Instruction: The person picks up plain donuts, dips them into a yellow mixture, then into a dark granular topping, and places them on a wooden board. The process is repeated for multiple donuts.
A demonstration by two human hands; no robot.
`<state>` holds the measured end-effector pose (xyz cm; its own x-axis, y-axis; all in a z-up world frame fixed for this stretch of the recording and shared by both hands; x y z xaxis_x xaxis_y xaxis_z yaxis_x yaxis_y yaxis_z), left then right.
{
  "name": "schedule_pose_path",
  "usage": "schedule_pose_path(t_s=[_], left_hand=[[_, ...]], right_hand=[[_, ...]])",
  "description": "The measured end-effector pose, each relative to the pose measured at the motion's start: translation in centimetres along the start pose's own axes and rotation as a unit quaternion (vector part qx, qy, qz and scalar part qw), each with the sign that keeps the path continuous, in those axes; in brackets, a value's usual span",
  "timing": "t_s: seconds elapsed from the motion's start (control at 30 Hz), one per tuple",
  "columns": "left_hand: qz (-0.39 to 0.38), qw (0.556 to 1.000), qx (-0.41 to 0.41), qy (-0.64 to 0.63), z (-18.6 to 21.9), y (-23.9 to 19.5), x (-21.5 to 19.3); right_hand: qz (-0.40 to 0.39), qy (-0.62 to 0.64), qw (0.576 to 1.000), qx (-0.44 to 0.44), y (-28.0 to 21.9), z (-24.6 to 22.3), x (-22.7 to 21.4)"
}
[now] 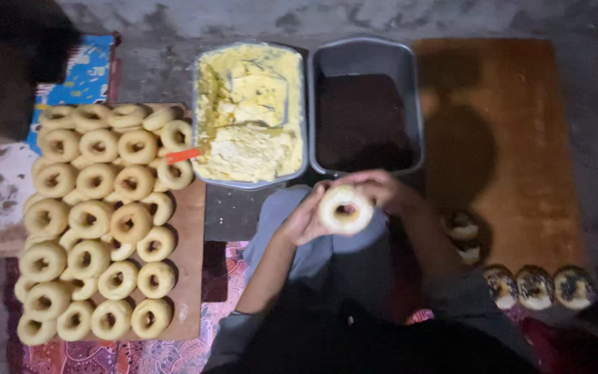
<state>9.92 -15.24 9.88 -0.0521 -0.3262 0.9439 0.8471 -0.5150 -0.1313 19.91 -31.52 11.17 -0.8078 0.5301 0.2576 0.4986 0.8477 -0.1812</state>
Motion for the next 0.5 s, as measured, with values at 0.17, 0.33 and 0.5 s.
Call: schedule_pose_path(t_s=[0.17, 0.33, 0.5], left_hand=[[-0.02, 0.997, 0.059, -0.04, 1.6, -0.4, 0.2], [0.0, 0.999, 0.035, -0.031, 1.2, 0.6, 0.0], [-0.013, 0.999, 0.038, -0.021, 0.9, 0.8, -0.3]], right_hand=[[0.416, -0.088, 0.904, -0.047, 5.4, 0.4, -13.1], [0.321, -0.193, 0.927, -0.01, 9.6, 4.2, -13.6], [0.358, -0.435, 0.824, 0.062, 8.1, 1.9, -10.1]])
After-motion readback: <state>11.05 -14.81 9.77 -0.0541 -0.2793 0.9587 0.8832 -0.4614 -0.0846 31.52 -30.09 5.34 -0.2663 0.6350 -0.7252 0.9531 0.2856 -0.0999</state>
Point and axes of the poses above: each hand's wrist, its own y-axis towards the middle knuckle, its own x-axis out of the palm, z = x × y, the point moved 5 cm from there along y, towards the middle knuckle, and after that the axes turned 1 degree about -y, right-handed, at the moved point
